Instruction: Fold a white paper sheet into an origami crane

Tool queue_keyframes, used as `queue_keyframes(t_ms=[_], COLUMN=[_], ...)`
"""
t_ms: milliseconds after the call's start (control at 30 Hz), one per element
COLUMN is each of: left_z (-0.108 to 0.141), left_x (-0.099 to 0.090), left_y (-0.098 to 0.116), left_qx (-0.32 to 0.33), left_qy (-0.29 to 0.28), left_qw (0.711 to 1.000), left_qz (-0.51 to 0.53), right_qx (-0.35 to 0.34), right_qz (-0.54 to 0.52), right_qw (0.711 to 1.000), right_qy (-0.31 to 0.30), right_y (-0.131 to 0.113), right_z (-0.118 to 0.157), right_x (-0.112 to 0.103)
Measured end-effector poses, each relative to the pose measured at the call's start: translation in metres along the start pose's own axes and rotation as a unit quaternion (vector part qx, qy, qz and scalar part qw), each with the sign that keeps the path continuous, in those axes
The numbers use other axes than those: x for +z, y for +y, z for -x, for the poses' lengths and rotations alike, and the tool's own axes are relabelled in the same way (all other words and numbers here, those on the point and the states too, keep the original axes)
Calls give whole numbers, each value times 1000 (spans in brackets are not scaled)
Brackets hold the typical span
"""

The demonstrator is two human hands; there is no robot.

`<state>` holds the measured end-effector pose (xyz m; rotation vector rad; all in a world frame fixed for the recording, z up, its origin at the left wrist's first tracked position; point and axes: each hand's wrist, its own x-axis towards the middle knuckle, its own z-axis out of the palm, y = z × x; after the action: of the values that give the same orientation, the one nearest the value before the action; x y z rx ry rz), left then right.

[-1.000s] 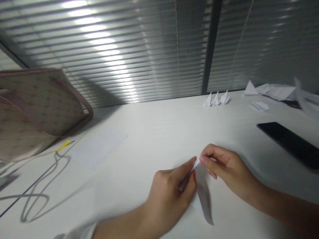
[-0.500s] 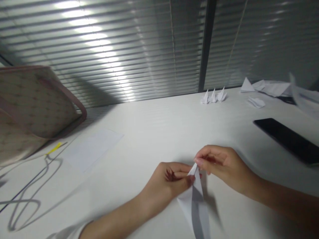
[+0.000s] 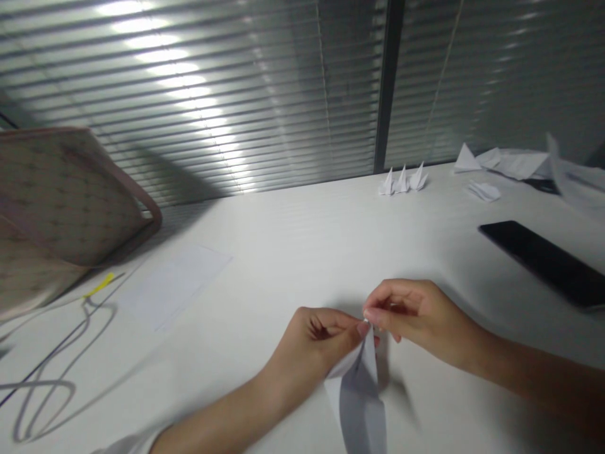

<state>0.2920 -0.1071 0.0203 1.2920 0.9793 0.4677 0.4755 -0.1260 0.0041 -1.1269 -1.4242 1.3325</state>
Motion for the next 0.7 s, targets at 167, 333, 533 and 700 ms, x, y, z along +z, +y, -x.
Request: queue_keyframes(t_ms=[167, 333, 533, 700], left_z=[0, 0, -1, -1], left_x=[1, 1, -1, -1], left_y=[3, 5, 1, 3], left_qx=[9, 15, 10, 19], left_qy=[-6, -25, -10, -31], left_qw=[1000, 1000, 1000, 999], left_qz=[-8, -7, -7, -4], right_qx=[29, 43, 61, 56], right_qz=[-11, -14, -6, -9], right_qw=[1000, 999, 998, 998], right_qy=[-7, -20, -17, -5], right_y=[-2, -3, -3, -2], right_z=[-1, -1, 0, 1], right_x=[0, 0, 1, 1])
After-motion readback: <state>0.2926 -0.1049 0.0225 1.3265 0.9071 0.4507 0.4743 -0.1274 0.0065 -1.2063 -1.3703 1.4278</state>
